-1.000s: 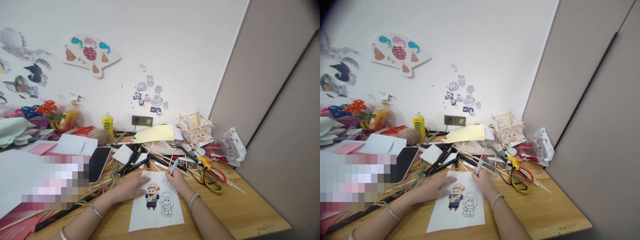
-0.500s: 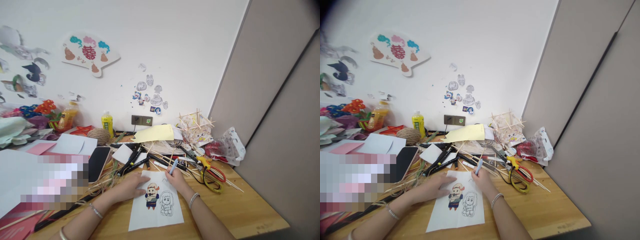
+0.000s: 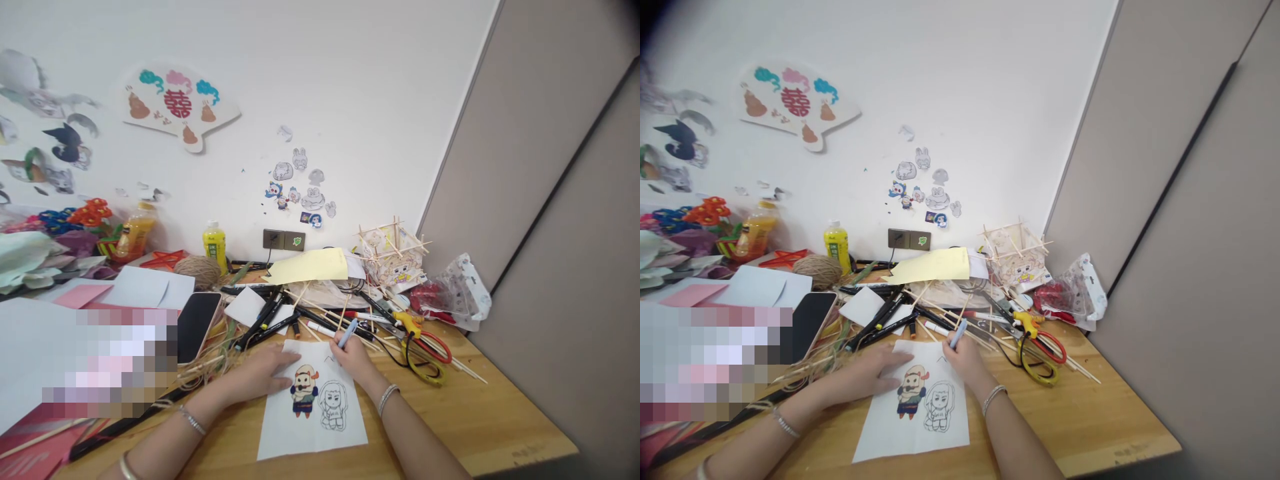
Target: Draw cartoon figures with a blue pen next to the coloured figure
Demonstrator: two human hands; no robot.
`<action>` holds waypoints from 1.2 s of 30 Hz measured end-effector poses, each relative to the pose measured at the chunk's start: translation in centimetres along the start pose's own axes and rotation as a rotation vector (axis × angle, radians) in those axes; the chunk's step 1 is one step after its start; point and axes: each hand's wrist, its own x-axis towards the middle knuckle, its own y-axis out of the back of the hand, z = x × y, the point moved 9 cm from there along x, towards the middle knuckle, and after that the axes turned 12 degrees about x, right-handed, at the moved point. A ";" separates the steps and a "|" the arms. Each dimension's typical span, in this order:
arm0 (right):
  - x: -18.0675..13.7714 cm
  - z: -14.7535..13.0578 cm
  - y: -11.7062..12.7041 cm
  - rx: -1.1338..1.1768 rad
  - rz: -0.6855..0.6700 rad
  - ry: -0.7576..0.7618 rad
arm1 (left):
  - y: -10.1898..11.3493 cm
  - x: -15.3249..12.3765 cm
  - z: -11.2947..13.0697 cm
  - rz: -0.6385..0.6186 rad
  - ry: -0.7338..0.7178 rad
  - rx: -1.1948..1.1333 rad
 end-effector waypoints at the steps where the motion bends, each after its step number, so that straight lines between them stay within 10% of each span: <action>1: 0.0 0.1 0.0 0.004 -0.002 -0.004 | 0.0 0.0 0.0 0.003 -0.002 0.001; 36: 0.0 0.5 0.3 0.015 0.042 -0.005 | -0.3 0.0 0.0 -0.005 -0.026 -0.050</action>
